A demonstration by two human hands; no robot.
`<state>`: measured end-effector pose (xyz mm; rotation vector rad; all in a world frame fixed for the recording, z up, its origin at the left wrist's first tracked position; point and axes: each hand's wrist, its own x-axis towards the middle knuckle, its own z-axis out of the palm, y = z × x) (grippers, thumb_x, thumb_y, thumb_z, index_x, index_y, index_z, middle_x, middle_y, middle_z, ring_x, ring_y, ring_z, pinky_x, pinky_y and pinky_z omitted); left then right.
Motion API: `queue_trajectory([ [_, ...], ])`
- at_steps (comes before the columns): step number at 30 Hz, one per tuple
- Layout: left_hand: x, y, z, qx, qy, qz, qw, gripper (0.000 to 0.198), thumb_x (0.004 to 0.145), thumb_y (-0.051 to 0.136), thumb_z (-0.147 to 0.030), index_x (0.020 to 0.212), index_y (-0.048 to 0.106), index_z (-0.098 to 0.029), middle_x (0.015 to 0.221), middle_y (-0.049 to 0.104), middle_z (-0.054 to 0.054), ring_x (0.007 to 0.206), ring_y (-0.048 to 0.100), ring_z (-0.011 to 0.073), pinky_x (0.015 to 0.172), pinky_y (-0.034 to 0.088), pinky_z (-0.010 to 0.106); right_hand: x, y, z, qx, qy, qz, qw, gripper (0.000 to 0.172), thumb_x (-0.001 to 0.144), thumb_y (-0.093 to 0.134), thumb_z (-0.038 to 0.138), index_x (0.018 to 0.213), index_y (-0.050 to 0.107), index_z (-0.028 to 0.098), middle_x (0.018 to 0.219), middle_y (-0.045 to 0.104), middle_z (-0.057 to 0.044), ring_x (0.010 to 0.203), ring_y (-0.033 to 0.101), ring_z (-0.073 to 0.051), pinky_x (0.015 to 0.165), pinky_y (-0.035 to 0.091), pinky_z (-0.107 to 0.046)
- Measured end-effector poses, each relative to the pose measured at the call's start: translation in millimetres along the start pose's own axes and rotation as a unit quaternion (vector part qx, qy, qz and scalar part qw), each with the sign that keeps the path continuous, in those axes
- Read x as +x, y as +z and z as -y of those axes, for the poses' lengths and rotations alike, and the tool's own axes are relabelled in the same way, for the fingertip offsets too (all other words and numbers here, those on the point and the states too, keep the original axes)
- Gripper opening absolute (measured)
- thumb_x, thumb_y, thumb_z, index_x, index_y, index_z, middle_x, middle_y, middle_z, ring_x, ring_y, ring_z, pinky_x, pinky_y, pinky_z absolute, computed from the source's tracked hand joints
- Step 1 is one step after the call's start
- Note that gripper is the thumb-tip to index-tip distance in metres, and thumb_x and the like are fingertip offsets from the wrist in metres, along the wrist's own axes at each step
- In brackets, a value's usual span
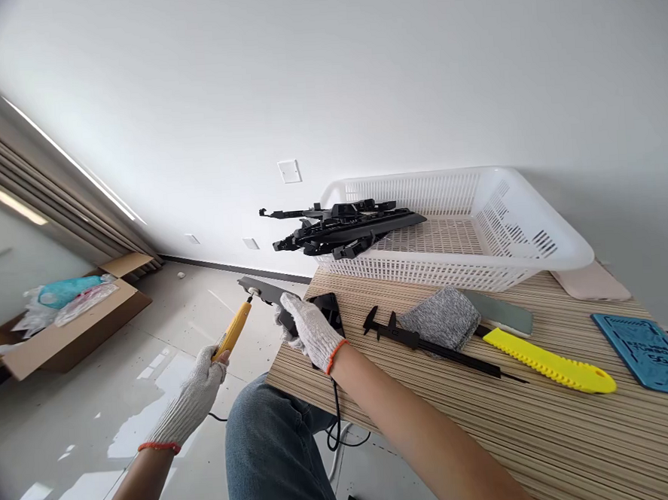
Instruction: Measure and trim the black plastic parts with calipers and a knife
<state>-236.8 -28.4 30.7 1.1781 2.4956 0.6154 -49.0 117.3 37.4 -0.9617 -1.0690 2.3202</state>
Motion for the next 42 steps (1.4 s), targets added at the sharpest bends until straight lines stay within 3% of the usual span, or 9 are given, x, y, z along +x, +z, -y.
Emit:
queue_trajectory([
  [7,22,-25.2,-10,0.07,-0.054,-0.058,0.994,0.042,0.095,0.033,-0.052,0.11,0.057,-0.021,0.073,0.064,0.004,0.064,0.062,0.0268,0.06,0.046,0.036,-15,-7,-2,-0.034,-0.053,-0.008,0.998,0.034,0.105,0.058,0.051,0.098,0.062,0.018,0.07,0.061,0.004,0.043,0.043,-0.006,0.039,0.031,-0.018],
  [10,34,-33.8,-16,0.093,-0.065,-0.05,0.992,0.038,0.095,0.037,-0.047,0.108,0.061,-0.02,0.071,0.065,0.005,0.065,0.063,0.0279,0.062,0.046,0.037,-26,-13,-7,-0.055,-0.073,-0.006,0.996,0.03,0.104,0.065,0.046,0.113,0.068,0.018,0.097,0.071,-0.003,0.07,0.064,-0.012,0.06,0.056,-0.025],
  [12,38,-33.5,-19,0.097,-0.066,-0.045,0.992,0.038,0.095,0.038,-0.045,0.108,0.062,-0.019,0.072,0.066,0.006,0.066,0.064,0.0282,0.062,0.046,0.036,-31,-17,-10,-0.069,-0.082,-0.002,0.994,0.028,0.105,0.065,0.042,0.123,0.068,0.021,0.118,0.071,-0.008,0.092,0.07,-0.018,0.078,0.063,-0.035],
  [15,37,-27.5,-23,0.104,-0.062,-0.035,0.992,0.039,0.097,0.036,-0.044,0.11,0.063,-0.019,0.076,0.067,0.007,0.067,0.064,0.0277,0.062,0.045,0.036,-29,-18,-14,-0.088,-0.091,0.001,0.992,0.031,0.104,0.066,0.041,0.127,0.067,0.02,0.123,0.07,-0.009,0.099,0.07,-0.02,0.083,0.063,-0.038],
  [17,31,-23.3,-25,0.107,-0.057,-0.028,0.992,0.038,0.097,0.037,-0.043,0.111,0.063,-0.019,0.078,0.068,0.007,0.067,0.063,0.0269,0.062,0.044,0.035,-21,-15,-15,-0.1,-0.095,-0.001,0.99,0.029,0.104,0.066,0.042,0.119,0.068,0.017,0.106,0.072,-0.005,0.08,0.069,-0.014,0.069,0.061,-0.03],
  [20,19,-20.2,-26,0.112,-0.05,-0.016,0.992,0.033,0.096,0.038,-0.038,0.109,0.063,-0.02,0.076,0.067,0.006,0.066,0.062,0.0254,0.062,0.043,0.034,-8,-12,-18,-0.11,-0.103,-0.004,0.989,0.03,0.102,0.067,0.047,0.097,0.065,0.017,0.072,0.064,0.004,0.047,0.051,-0.007,0.042,0.042,-0.019],
  [23,8,-20.2,-24,0.119,-0.046,-0.02,0.992,0.031,0.095,0.04,-0.037,0.107,0.063,-0.021,0.071,0.065,0.004,0.063,0.061,0.0251,0.061,0.043,0.033,-1,-10,-21,-0.107,-0.109,-0.002,0.988,0.038,0.094,0.072,0.054,0.083,0.057,0.021,0.062,0.06,0.006,0.037,0.043,-0.006,0.032,0.026,-0.019],
  [31,9,-22.3,-11,0.092,-0.029,-0.112,0.989,0.037,0.092,0.044,-0.044,0.114,0.063,-0.02,0.08,0.07,0.007,0.067,0.066,0.0269,0.062,0.047,0.035,2,-6,-24,-0.073,-0.102,-0.006,0.992,0.04,0.087,0.076,0.055,0.08,0.055,0.022,0.062,0.061,0.005,0.036,0.045,-0.006,0.032,0.026,-0.02],
  [42,0,-11.2,-12,0.111,-0.049,-0.026,0.992,0.042,0.094,0.038,-0.042,0.119,0.06,-0.017,0.082,0.069,0.009,0.069,0.067,0.0283,0.064,0.049,0.037,0,-3,-20,-0.026,-0.075,-0.014,0.997,0.03,0.096,0.068,0.042,0.079,0.056,0.02,0.06,0.062,0.002,0.042,0.046,-0.007,0.036,0.028,-0.018],
])
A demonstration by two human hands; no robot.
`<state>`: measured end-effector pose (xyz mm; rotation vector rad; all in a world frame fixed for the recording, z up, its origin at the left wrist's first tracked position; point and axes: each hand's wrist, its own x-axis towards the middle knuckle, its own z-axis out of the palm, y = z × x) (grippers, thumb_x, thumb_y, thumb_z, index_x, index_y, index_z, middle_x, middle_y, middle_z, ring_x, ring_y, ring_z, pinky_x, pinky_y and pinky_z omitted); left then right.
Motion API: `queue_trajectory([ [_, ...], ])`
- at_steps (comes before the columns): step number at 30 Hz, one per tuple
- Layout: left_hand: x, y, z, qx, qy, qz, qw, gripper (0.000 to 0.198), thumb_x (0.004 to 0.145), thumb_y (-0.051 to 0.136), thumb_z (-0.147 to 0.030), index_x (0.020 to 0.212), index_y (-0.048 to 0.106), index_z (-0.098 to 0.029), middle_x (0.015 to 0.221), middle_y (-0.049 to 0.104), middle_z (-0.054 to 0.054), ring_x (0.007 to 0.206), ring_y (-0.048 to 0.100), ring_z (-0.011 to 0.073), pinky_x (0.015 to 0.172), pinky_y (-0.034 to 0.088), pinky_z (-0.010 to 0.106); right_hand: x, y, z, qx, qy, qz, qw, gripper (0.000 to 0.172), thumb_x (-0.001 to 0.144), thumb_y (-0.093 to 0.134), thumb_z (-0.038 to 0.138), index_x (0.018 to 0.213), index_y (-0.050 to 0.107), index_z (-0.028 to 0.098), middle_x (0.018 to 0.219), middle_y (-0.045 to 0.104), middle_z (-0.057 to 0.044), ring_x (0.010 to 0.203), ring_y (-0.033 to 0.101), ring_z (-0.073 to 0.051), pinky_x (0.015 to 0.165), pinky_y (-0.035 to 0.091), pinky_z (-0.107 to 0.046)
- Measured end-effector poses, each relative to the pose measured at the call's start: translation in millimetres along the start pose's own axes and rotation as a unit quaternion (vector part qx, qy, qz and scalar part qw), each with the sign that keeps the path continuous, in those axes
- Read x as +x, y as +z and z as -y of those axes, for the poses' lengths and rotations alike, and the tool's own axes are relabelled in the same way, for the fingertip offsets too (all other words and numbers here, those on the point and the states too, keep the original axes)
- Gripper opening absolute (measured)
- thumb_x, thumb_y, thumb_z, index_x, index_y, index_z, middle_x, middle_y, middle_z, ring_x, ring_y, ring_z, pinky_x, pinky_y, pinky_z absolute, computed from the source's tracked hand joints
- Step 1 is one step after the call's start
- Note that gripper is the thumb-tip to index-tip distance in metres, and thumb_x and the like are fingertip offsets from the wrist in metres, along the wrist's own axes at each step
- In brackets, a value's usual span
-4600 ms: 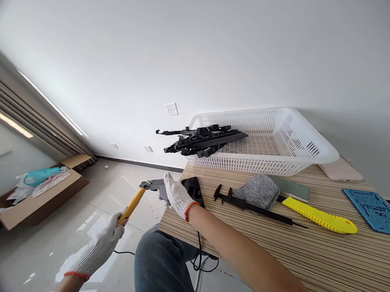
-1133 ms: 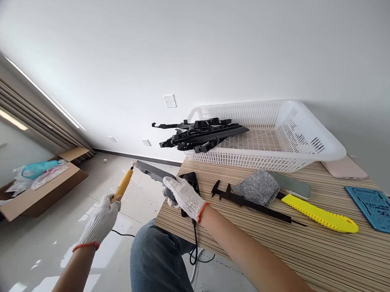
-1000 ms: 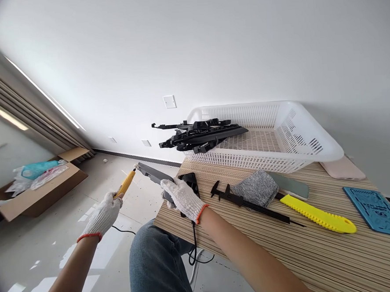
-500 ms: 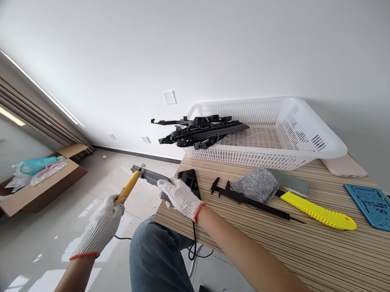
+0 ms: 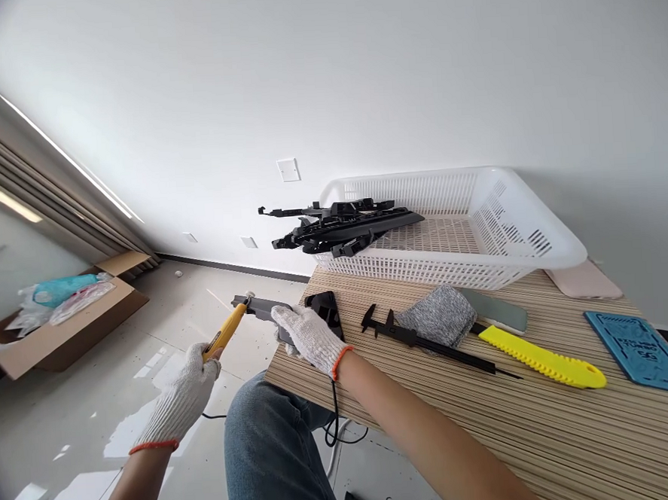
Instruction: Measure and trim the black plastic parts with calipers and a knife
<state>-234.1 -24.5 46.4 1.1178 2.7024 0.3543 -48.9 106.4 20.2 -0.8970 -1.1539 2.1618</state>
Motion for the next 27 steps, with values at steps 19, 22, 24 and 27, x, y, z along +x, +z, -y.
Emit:
queue_trajectory([
  [19,0,34.4,30,-0.235,0.007,-0.053,0.971,0.042,0.091,0.037,-0.059,0.102,0.055,-0.023,0.074,0.064,0.003,0.062,0.061,0.0236,0.06,0.05,0.037,-2,7,0,-0.117,-0.037,0.007,0.992,0.032,0.087,0.081,0.046,0.077,0.064,0.021,0.058,0.059,0.004,0.042,0.048,-0.008,0.042,0.035,-0.022],
  [22,8,37.0,35,-0.275,-0.002,-0.065,0.959,0.041,0.092,0.038,-0.061,0.097,0.054,-0.024,0.074,0.065,0.002,0.062,0.06,0.0219,0.058,0.05,0.035,-4,4,-4,-0.129,-0.03,0.004,0.991,0.032,0.084,0.085,0.045,0.078,0.065,0.021,0.057,0.058,0.005,0.04,0.048,-0.008,0.042,0.036,-0.023],
  [24,10,35.6,37,-0.277,0.0,-0.076,0.958,0.039,0.092,0.039,-0.06,0.097,0.054,-0.024,0.074,0.065,0.002,0.065,0.061,0.0222,0.059,0.05,0.035,-2,4,-5,-0.111,-0.017,-0.004,0.994,0.031,0.088,0.079,0.047,0.081,0.064,0.021,0.058,0.057,0.005,0.041,0.048,-0.008,0.041,0.036,-0.022],
  [27,8,32.8,40,-0.247,0.012,-0.074,0.966,0.04,0.092,0.041,-0.06,0.101,0.055,-0.024,0.075,0.065,0.002,0.067,0.062,0.0236,0.064,0.052,0.037,1,7,-1,-0.065,0.007,-0.019,0.998,0.032,0.098,0.065,0.048,0.083,0.059,0.021,0.061,0.058,0.005,0.041,0.045,-0.007,0.038,0.033,-0.02],
])
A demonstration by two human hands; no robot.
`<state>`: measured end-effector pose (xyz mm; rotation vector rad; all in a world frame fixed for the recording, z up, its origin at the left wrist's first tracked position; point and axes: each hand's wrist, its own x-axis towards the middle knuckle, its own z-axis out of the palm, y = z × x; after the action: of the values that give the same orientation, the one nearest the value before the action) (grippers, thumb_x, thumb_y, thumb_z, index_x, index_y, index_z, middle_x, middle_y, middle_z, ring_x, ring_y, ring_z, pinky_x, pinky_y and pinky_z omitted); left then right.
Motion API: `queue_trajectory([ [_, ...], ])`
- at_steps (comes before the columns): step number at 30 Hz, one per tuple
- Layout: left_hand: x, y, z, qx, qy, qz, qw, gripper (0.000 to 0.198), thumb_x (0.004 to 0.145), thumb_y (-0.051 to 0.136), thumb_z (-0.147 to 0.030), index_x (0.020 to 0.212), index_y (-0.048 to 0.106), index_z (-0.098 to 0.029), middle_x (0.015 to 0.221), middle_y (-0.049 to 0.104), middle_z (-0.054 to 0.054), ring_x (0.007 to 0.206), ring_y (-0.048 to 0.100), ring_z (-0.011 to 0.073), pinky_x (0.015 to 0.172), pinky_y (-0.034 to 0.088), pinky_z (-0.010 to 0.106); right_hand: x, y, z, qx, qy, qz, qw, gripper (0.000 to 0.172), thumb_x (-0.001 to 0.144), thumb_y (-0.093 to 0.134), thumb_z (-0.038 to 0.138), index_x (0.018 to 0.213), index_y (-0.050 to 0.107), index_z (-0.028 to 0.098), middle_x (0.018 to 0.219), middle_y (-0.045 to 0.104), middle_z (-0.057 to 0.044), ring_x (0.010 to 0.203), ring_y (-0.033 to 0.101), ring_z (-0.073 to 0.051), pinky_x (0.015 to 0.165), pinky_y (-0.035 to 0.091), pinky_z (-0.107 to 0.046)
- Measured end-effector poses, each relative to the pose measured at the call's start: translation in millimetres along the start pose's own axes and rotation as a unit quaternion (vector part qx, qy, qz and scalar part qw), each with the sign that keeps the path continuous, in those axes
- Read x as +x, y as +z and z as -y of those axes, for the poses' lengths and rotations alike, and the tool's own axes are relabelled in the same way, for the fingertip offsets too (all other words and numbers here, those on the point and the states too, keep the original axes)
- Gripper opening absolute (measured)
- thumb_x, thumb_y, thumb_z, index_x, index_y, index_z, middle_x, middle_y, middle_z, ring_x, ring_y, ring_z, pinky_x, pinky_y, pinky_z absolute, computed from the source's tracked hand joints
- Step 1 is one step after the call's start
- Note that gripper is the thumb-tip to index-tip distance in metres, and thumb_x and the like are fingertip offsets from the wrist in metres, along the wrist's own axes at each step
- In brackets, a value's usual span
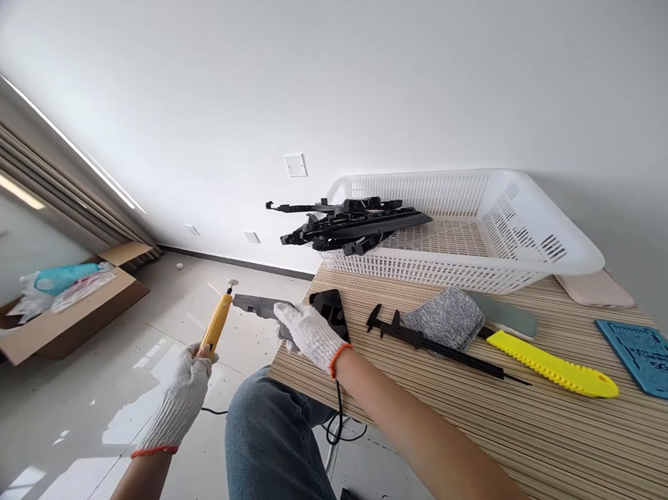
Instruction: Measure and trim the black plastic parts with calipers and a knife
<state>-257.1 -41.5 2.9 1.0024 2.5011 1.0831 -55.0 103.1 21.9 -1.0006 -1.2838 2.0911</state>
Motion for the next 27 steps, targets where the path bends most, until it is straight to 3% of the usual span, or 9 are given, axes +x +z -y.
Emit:
queue_trajectory([
  [5,-7,-3.0,-2,0.055,-0.011,0.026,0.998,0.04,0.091,0.042,-0.059,0.104,0.056,-0.024,0.073,0.063,0.001,0.064,0.062,0.0256,0.061,0.048,0.038,0,2,14,0.046,0.037,-0.009,0.998,0.035,0.103,0.058,0.046,0.081,0.058,0.019,0.059,0.058,0.005,0.036,0.041,-0.005,0.033,0.026,-0.017],
  [16,-18,-1.3,-29,0.055,0.011,0.041,0.998,0.039,0.086,0.043,-0.059,0.1,0.055,-0.025,0.064,0.057,-0.002,0.059,0.06,0.0253,0.059,0.048,0.038,-7,2,28,0.076,0.074,-0.019,0.994,0.04,0.107,0.054,0.04,0.074,0.056,0.018,0.058,0.056,0.005,0.035,0.041,-0.004,0.032,0.023,-0.016],
  [27,-49,-20.2,-63,0.057,0.042,0.077,0.995,0.038,0.083,0.051,-0.056,0.102,0.062,-0.025,0.062,0.059,-0.003,0.054,0.058,0.0226,0.052,0.046,0.035,-17,0,42,0.059,0.109,-0.023,0.992,0.042,0.11,0.047,0.047,0.081,0.06,0.018,0.048,0.049,0.006,0.031,0.027,-0.004,0.031,0.011,-0.017],
])
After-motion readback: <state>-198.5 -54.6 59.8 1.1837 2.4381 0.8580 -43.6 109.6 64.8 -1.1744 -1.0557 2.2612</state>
